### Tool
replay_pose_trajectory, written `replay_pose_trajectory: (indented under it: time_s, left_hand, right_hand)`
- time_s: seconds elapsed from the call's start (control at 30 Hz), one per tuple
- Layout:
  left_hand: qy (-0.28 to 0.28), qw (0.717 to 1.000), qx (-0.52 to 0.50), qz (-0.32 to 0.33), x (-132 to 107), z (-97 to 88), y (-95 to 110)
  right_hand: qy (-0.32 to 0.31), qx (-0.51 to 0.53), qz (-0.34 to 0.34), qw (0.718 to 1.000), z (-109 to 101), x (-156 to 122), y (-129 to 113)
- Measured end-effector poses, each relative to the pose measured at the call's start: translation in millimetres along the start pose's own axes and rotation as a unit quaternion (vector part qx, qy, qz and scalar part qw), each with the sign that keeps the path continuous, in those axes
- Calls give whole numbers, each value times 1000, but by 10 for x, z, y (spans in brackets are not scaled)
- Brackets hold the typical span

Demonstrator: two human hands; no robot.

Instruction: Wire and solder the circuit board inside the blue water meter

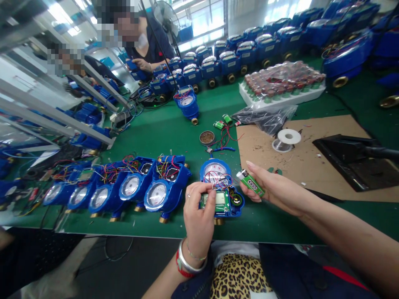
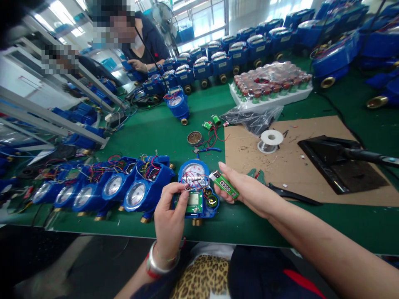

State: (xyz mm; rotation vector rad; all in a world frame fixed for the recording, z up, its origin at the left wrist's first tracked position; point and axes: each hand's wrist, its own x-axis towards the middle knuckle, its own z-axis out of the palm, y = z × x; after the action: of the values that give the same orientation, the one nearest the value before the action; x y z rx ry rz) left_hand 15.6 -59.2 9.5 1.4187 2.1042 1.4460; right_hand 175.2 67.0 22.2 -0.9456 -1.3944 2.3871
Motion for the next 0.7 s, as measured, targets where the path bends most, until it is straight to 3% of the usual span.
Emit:
replay_pose_trajectory:
  time_s: [0.33, 0.5, 0.6, 0.7]
  left_hand:
    - [1, 1000, -2, 0, 6, -1, 8]
    - [1, 1000, -5, 5, 11, 1, 9]
    - [2, 1000, -7, 5, 9, 2, 8]
    - [3, 1000, -10, 6, 9, 5, 6]
  right_hand:
    - [1, -32, -14, 999, -75, -53, -83]
    - [-29, -160, -45, 986, -120, -107, -127]
    - [-68, -125, -36, 989, -99, -130, -135]
    - [-62, -93, -35, 993, -55, -121, -139]
